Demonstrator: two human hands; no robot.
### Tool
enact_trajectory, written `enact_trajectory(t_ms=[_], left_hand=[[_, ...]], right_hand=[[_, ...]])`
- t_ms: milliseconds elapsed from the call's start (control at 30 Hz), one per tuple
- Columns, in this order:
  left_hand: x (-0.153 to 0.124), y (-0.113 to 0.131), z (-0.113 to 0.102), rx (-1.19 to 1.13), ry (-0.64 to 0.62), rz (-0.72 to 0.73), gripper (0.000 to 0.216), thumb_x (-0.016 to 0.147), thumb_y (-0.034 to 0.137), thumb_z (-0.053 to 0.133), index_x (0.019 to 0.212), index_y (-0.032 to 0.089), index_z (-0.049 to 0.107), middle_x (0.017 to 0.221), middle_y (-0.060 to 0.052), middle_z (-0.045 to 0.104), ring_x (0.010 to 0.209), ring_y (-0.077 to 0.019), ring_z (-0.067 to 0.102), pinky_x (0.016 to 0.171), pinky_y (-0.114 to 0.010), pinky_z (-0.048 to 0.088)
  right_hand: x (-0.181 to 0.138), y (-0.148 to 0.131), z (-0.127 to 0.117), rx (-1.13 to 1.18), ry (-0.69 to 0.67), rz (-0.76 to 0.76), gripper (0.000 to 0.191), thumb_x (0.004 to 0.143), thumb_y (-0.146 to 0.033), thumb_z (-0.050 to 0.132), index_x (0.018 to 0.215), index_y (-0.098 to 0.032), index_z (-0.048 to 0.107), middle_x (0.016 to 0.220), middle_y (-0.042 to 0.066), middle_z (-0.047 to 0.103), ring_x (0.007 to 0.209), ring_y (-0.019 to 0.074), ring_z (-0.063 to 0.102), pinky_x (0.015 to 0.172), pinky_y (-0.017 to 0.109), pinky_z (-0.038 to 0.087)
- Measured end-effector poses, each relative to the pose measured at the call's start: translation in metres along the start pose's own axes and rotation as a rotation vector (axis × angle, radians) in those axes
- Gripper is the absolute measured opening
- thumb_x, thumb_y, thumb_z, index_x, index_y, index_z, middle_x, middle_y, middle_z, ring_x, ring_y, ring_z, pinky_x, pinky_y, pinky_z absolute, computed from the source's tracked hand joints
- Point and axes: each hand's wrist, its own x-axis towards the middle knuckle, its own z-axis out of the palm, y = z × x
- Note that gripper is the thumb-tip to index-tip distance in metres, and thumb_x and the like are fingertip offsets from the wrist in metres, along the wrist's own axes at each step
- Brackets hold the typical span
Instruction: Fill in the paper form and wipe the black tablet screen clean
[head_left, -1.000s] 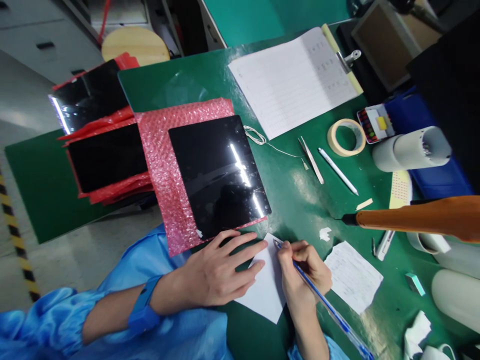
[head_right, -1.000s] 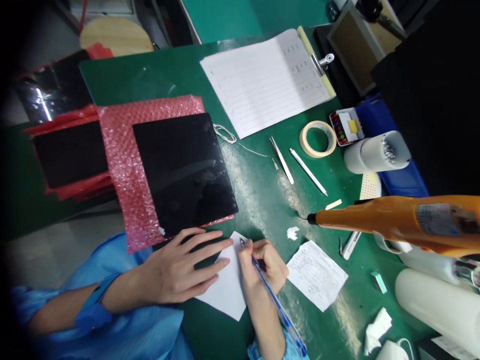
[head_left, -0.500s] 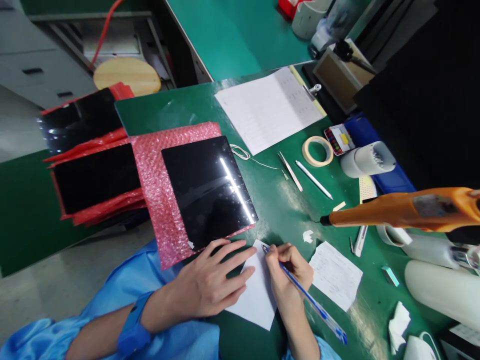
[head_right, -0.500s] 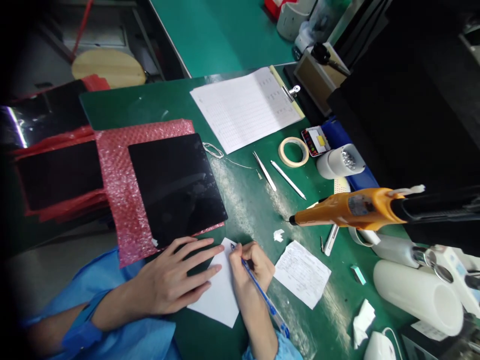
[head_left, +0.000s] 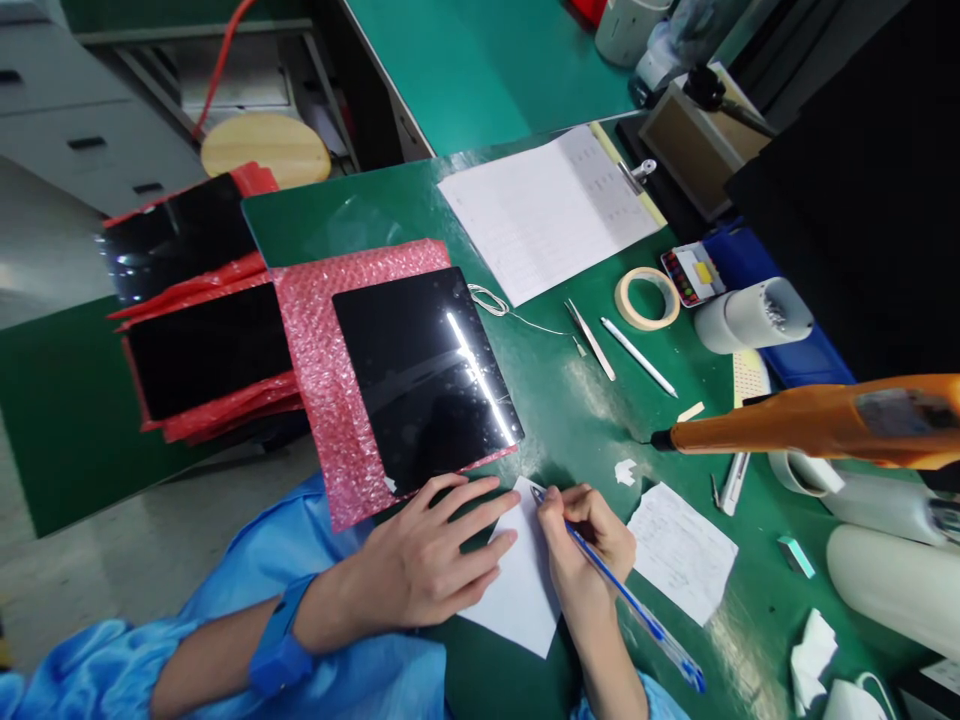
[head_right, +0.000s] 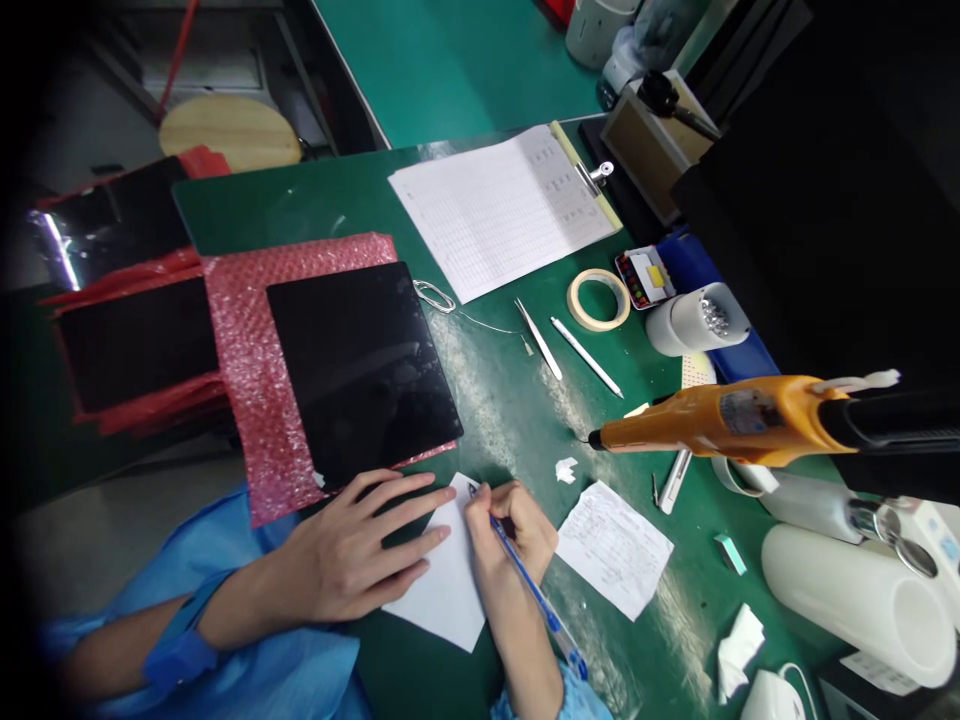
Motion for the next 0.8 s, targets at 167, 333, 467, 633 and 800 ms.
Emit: enact_trajectory(t_ms=[167, 333, 467, 633, 800], left_hand=[[-0.0018, -0.0004, 0.0003, 0.013, -0.020, 0.006, 0.020, 0.108, 0.022, 0.064, 0.125, 0.017, 0.075, 0.146, -0.012, 0.072, 0.139, -0.0315, 0.062, 0.111, -0.048, 0.045], [-0.0014, -0.0011, -0.0021, 0.009, -0.014, 0.010, 0.019, 0.109, 0.022, 0.063, 0.123, 0.016, 0.074, 0.146, -0.012, 0.072, 0.137, -0.0316, 0.063, 0.110, -0.048, 0.046], [0.0005, -0.0015, -0.0035, 0.016, -0.019, 0.013, 0.021, 0.111, 0.022, 0.058, 0.124, 0.016, 0.075, 0.145, -0.012, 0.073, 0.137, -0.0314, 0.063, 0.110, -0.047, 0.047], [-0.0008, -0.0013, -0.0026, 0.027, -0.034, 0.005, 0.021, 0.110, 0.024, 0.061, 0.124, 0.018, 0.075, 0.147, -0.011, 0.072, 0.138, -0.0307, 0.063, 0.111, -0.047, 0.047], [-0.0011, -0.0014, -0.0030, 0.027, -0.034, 0.014, 0.021, 0.107, 0.023, 0.066, 0.124, 0.017, 0.075, 0.149, -0.012, 0.071, 0.138, -0.0308, 0.063, 0.110, -0.046, 0.047]], right_hand=[[0.0004, -0.0002, -0.0005, -0.003, -0.007, 0.018, 0.046, 0.103, -0.016, 0.072, 0.070, -0.022, 0.040, 0.065, -0.006, 0.051, 0.054, 0.0067, 0.043, 0.051, 0.023, 0.035], [-0.0003, -0.0001, -0.0013, 0.001, -0.008, 0.026, 0.046, 0.101, -0.016, 0.073, 0.069, -0.022, 0.041, 0.065, -0.005, 0.053, 0.055, 0.0070, 0.045, 0.052, 0.022, 0.036], [-0.0001, -0.0003, -0.0010, -0.016, -0.005, -0.007, 0.045, 0.101, -0.012, 0.073, 0.072, -0.022, 0.040, 0.067, -0.006, 0.054, 0.055, 0.0061, 0.045, 0.053, 0.021, 0.037], [0.0018, -0.0020, -0.0012, -0.048, 0.003, -0.025, 0.045, 0.100, -0.011, 0.072, 0.072, -0.023, 0.039, 0.065, -0.007, 0.050, 0.054, 0.0066, 0.043, 0.050, 0.022, 0.032], [0.0012, 0.0000, -0.0007, -0.043, 0.009, -0.029, 0.045, 0.101, -0.013, 0.073, 0.072, -0.022, 0.040, 0.066, -0.007, 0.052, 0.054, 0.0064, 0.045, 0.052, 0.021, 0.035]])
